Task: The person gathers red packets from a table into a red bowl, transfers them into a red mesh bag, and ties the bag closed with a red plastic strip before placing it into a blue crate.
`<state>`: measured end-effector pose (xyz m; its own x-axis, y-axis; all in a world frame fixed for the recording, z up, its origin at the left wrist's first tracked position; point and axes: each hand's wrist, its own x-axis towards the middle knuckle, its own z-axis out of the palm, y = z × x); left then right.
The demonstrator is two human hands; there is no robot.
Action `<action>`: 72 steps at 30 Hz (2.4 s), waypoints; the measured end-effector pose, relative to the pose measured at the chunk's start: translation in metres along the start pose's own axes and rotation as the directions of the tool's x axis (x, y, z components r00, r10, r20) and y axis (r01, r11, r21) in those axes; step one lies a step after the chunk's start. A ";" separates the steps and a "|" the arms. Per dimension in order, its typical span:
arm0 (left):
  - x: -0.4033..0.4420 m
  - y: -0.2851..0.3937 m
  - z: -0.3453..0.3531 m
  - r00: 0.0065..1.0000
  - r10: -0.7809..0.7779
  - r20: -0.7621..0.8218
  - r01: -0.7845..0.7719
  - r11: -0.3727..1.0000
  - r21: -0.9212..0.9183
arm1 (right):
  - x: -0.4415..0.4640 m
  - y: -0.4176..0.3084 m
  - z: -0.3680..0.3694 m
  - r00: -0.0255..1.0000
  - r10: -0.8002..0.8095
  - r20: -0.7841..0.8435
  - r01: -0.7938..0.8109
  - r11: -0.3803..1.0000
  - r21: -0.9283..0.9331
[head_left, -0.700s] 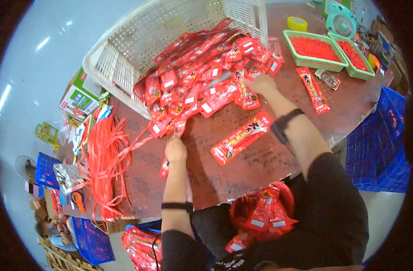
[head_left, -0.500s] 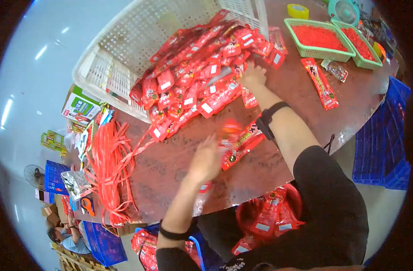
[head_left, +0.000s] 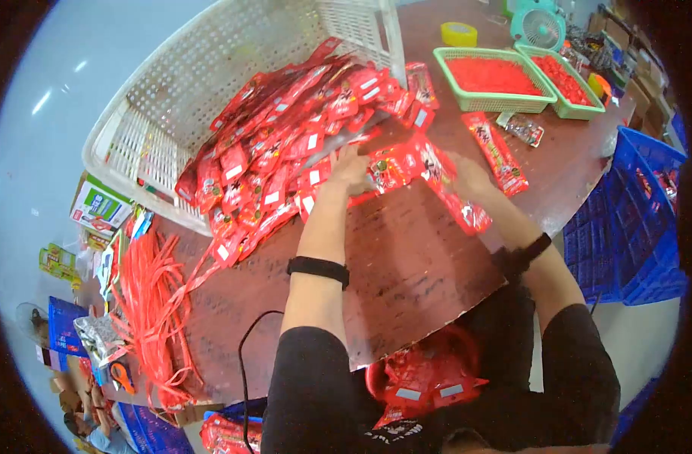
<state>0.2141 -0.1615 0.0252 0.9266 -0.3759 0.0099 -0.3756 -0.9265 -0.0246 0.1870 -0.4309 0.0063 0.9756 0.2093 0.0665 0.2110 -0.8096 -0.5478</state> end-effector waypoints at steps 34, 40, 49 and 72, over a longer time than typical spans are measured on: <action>-0.344 0.182 0.050 0.629 0.664 0.404 0.242 0.327 -0.914 | -0.349 -0.031 0.057 0.565 -0.162 0.809 0.062 0.986 0.154; -0.324 0.216 0.164 0.618 0.259 0.743 0.589 0.473 -0.655 | -0.384 -0.046 0.036 0.753 -0.300 0.586 0.226 0.954 0.198; -0.330 0.207 0.072 0.830 0.017 0.558 0.471 0.515 -0.717 | -0.338 -0.016 0.042 0.818 -0.429 0.383 0.383 0.903 0.194; -0.396 0.179 0.173 0.612 -0.271 0.743 0.439 -0.665 -0.604 | -0.281 0.063 0.117 0.744 0.073 0.664 -0.478 0.752 0.454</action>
<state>-0.2172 -0.1750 -0.1557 0.6825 0.0352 -0.7301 0.6455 0.4396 0.6246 -0.0814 -0.4765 -0.1447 0.7013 0.4610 -0.5438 -0.3353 -0.4598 -0.8223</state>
